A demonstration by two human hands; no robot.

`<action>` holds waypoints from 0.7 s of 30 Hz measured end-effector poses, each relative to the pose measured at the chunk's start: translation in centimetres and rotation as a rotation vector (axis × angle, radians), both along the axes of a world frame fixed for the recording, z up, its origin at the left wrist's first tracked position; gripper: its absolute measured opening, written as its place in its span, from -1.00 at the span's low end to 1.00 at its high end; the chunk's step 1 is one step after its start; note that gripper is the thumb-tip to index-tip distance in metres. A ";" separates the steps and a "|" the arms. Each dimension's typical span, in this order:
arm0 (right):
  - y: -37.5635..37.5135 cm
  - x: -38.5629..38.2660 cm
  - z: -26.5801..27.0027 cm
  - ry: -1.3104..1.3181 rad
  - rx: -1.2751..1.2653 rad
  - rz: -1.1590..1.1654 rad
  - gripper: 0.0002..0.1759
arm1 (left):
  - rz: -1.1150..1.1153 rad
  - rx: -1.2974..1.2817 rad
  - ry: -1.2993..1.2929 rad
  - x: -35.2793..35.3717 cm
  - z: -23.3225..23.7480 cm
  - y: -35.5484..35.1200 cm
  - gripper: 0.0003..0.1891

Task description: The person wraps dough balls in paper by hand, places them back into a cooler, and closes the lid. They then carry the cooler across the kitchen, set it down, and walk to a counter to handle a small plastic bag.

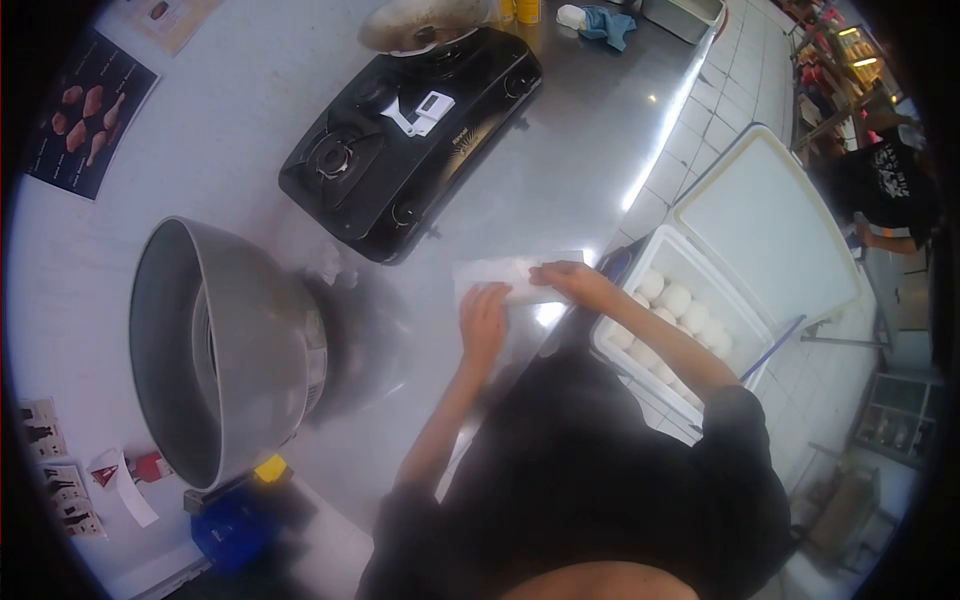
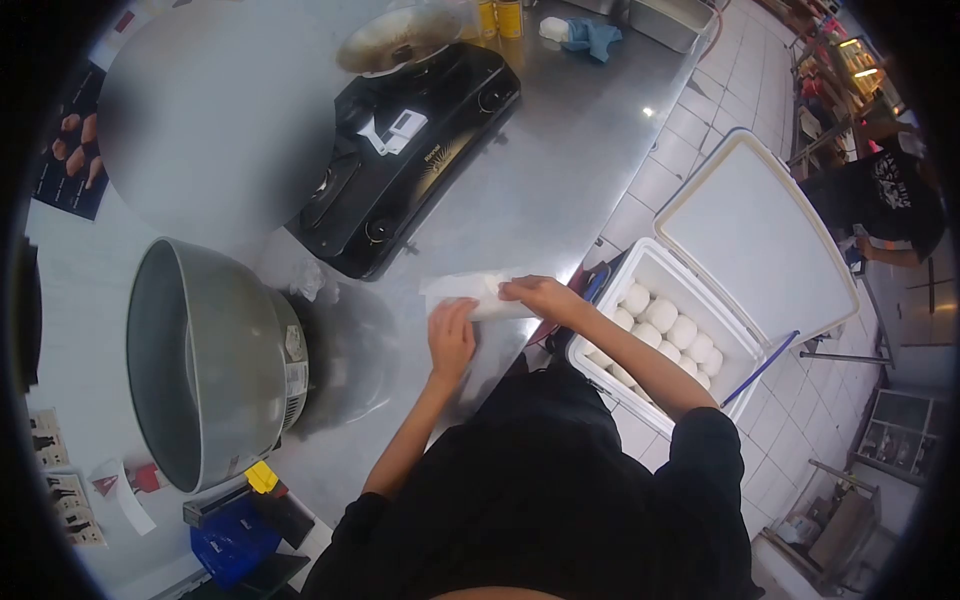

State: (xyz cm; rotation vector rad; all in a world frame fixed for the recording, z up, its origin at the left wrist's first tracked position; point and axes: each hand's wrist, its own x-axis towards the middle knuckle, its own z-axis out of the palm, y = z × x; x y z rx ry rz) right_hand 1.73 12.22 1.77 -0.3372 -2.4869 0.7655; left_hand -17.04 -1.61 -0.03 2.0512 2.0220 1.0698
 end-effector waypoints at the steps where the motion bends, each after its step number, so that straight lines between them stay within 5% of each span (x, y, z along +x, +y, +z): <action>1: -0.3 0.2 -0.2 -0.022 -0.012 -0.010 -0.73 | 0.118 0.144 0.129 -0.4 1.7 0.6 -0.59; 3: -0.2 0.1 -0.5 -0.036 -0.026 -0.016 -0.71 | 0.238 0.288 0.267 -1.9 3.0 2.0 -0.63; 5: -0.1 0.4 -0.9 -0.012 0.056 -0.009 -0.72 | 0.046 0.212 0.353 -3.4 3.4 2.8 -0.83; 11: -0.6 1.6 -1.1 0.023 0.109 -0.059 -0.73 | -0.066 0.278 0.248 -5.7 -1.3 1.0 -0.81; 21: -2.8 0.6 -2.8 0.018 -0.048 -0.183 -0.74 | -0.186 0.027 -0.033 -6.8 -1.9 1.0 -0.75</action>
